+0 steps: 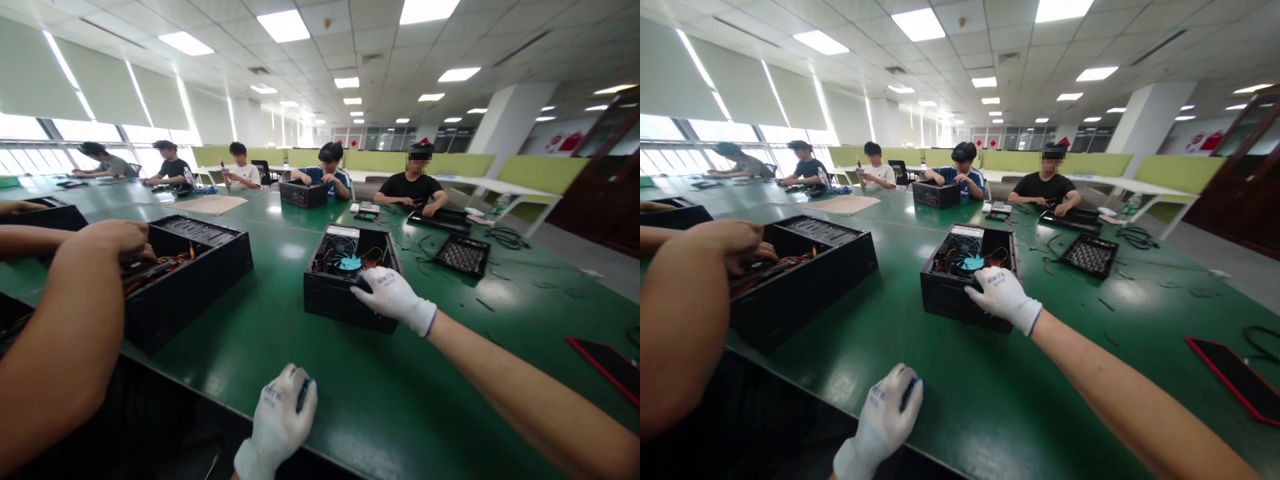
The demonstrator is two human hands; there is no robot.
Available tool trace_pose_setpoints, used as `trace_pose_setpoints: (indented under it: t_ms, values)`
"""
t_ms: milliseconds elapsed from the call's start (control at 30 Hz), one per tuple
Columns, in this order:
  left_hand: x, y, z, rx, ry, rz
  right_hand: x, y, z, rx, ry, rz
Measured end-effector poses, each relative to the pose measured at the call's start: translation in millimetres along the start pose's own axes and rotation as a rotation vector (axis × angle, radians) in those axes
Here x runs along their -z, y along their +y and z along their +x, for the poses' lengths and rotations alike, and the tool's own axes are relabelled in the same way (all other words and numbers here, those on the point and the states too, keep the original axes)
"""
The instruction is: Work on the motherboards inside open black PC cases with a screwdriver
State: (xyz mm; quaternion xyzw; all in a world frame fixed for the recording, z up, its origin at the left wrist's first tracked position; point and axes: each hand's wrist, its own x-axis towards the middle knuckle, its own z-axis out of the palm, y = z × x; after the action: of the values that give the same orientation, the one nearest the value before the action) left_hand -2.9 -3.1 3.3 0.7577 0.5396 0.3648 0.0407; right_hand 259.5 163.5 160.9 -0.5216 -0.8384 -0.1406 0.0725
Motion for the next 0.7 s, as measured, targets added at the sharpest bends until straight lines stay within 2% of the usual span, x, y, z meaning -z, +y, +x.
trace_pose_setpoints:
  t_ms: [100,167,367,467,567,700]
  values:
    - [4.4,3.3,0.3,-0.002,0.056,-0.047,13.5,-13.0,-40.6,0.044,0.022,0.025]
    - [15.8,12.8,3.8,0.007,0.092,-0.099,20.9,-19.4,-64.8,0.072,0.038,0.04]
    - [77.6,70.4,31.8,-0.064,0.017,-0.151,37.4,-34.6,-126.2,0.193,0.14,0.126]
    - [97.4,98.1,49.3,-0.157,-0.014,-0.1,45.2,-41.7,-149.4,0.221,0.15,0.163]
    - [101.5,116.3,64.7,-0.236,-0.061,-0.004,53.8,-48.2,-168.3,0.245,0.132,0.196]
    - [95.2,129.9,72.8,-0.28,-0.185,0.121,65.4,-54.5,-191.7,0.275,0.115,0.27]
